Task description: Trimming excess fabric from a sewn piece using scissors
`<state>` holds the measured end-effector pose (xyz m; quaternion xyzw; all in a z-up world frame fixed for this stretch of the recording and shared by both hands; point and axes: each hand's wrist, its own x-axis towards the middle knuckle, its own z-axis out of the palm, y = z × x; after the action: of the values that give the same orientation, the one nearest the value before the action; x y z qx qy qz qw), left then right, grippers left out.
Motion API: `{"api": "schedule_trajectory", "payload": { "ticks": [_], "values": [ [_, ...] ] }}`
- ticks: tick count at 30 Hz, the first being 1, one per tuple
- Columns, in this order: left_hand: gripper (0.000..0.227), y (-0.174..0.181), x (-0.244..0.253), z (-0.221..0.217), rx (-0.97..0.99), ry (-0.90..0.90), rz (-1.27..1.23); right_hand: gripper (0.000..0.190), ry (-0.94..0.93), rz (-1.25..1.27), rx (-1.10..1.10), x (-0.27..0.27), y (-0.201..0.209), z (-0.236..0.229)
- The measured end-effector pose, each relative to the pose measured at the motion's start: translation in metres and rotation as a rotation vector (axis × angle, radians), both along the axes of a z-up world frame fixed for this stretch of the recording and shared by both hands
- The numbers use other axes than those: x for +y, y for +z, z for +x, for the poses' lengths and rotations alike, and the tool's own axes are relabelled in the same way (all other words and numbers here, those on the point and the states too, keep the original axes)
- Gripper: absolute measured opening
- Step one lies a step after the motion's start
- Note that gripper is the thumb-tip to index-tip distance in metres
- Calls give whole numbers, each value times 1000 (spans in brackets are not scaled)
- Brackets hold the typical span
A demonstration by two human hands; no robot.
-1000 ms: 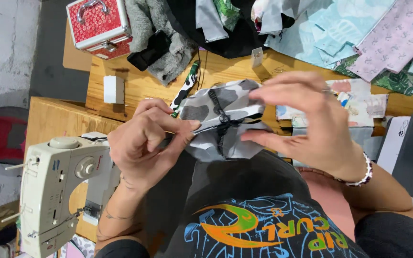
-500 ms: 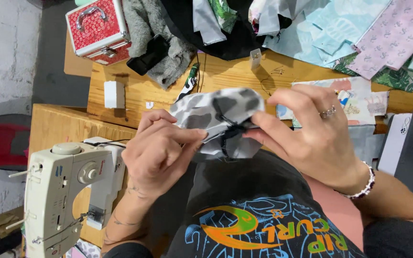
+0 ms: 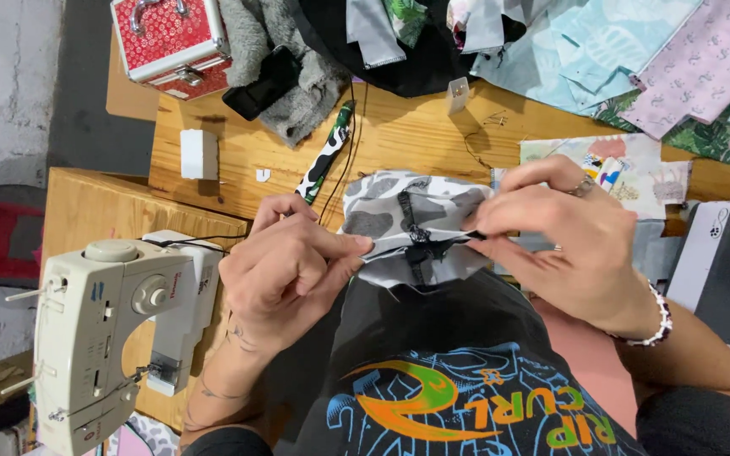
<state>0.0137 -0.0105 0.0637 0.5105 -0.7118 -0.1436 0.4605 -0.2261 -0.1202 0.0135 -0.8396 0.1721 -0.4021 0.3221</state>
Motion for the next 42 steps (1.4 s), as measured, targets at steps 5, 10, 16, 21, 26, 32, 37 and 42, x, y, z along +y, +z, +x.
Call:
{"api": "schedule_trajectory", "payload": {
  "ticks": [5, 10, 16, 21, 26, 32, 37, 42],
  "values": [
    [53, -5, 1, -2, 83, 29, 6, 17, -119, 93, -29, 7, 5, 0],
    [53, -14, 4, 3, 261, 66, 171, 16, -127, 76, -15, 4, 3, 1],
    [56, -16, -1, 2, 416, 104, 231, 10, -91, 75, -45, 2, 3, 3],
    [52, -10, -3, 1, 460, 57, 273, 6, -132, 29, -41, 2, 1, 4],
    [41, -5, -5, 4, 459, 56, 353, 5, -130, -39, -9, 1, 1, 4],
    [28, -12, -12, 16, 591, -56, 451, 8, -156, 33, 86, 0, 3, -3],
    [25, -21, -16, 19, 735, -82, 608, 10, -124, 146, 97, -3, 2, -3],
    [27, -11, -6, 13, 385, -67, 412, 6, -149, -16, 104, 3, -3, -9]
  ]
}}
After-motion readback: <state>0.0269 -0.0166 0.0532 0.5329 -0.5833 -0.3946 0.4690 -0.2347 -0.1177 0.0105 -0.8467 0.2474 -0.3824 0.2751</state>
